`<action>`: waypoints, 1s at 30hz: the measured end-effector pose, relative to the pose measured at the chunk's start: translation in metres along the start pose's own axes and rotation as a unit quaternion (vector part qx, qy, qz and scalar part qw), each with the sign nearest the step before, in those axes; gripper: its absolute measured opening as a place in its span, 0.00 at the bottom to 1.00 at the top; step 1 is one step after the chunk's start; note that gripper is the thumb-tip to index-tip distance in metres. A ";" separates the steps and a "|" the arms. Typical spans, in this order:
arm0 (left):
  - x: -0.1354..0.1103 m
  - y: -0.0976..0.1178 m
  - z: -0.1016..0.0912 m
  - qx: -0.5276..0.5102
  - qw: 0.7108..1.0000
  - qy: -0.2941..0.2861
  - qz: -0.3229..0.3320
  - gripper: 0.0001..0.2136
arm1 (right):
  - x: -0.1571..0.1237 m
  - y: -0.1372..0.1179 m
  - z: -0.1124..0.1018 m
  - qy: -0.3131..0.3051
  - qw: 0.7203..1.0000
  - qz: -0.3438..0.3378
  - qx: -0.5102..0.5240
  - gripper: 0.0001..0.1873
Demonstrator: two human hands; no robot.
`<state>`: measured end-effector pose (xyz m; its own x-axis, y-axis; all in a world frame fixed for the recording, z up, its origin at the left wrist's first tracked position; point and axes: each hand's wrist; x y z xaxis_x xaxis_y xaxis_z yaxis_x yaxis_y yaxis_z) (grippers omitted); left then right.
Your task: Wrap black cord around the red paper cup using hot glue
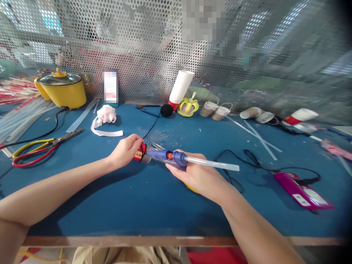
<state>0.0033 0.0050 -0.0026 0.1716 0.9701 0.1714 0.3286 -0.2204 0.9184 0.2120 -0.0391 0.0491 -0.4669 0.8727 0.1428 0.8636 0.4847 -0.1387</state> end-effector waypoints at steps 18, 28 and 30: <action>-0.002 -0.001 0.001 0.003 1.000 -0.003 0.014 0.13 | 0.000 0.009 0.006 0.021 0.999 -0.017 -0.023 0.09; -0.010 -0.004 0.000 0.038 0.996 -0.039 0.072 0.12 | 0.005 0.017 0.007 -0.010 0.999 0.033 0.029 0.12; -0.010 -0.004 -0.001 0.044 0.995 -0.042 0.077 0.12 | 0.005 0.017 0.007 -0.005 0.999 0.030 0.031 0.12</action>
<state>-0.0004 -0.0040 -0.0077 0.3022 0.9133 0.2730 0.3723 -0.3767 0.8482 0.2229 -0.0261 0.0410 -0.4172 0.9004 0.1233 0.8764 0.4345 -0.2078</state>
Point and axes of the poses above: each hand's wrist, its own x-axis towards the middle knuckle, its own z-axis out of the palm, y = z × x, and after that the axes turned 12 degrees about -x, right-handed
